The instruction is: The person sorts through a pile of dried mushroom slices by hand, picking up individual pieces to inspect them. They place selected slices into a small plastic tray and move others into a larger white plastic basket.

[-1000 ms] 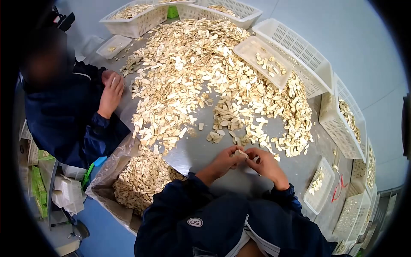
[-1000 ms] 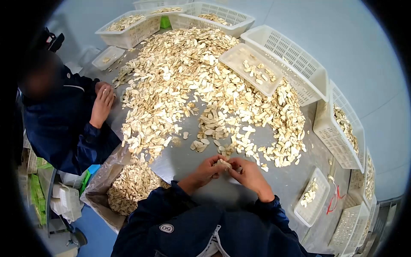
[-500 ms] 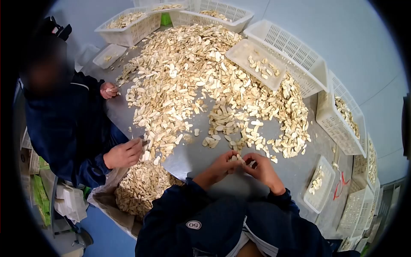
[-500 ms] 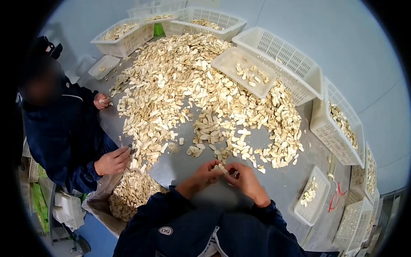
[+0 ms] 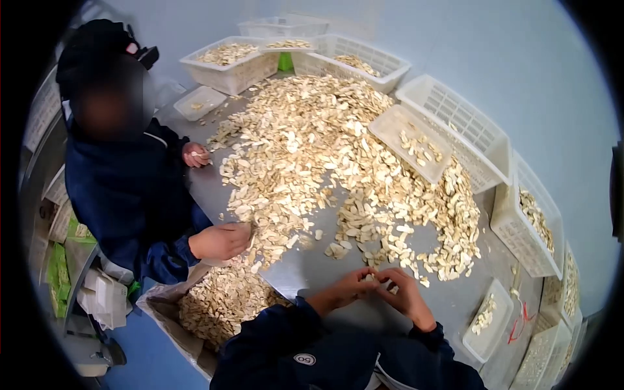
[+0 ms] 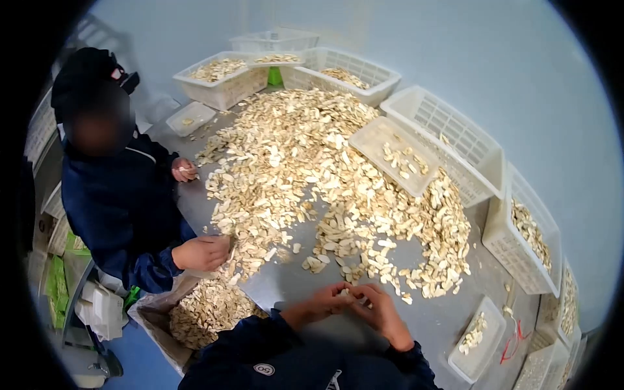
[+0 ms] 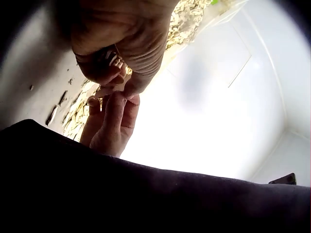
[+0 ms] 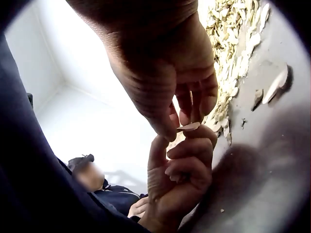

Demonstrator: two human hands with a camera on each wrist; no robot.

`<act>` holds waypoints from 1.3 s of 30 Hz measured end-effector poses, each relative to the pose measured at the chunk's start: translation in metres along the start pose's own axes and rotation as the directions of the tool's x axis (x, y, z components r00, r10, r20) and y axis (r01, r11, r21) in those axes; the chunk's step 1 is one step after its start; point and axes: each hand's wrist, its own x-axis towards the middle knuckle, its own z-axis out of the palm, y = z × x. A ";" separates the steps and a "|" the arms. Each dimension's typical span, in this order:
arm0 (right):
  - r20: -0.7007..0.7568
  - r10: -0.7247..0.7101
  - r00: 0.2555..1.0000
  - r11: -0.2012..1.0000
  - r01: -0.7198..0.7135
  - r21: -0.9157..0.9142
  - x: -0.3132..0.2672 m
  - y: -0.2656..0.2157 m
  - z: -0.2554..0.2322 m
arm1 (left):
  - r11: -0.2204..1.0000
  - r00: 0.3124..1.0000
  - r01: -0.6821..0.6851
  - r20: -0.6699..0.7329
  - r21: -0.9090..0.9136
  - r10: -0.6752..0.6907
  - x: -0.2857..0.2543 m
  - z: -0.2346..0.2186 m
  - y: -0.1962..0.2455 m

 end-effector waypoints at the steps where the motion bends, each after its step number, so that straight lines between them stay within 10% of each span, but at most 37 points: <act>1: -0.007 0.028 1.000 0.999 -0.028 0.017 0.000 -0.001 0.001 | 1.000 1.000 -0.001 -0.006 0.011 0.001 -0.003 0.005 0.003; 39: 0.041 0.166 0.985 0.986 -0.166 -0.021 0.023 -0.028 0.005 | 0.995 0.999 0.031 0.017 -0.098 -0.029 0.006 -0.005 -0.009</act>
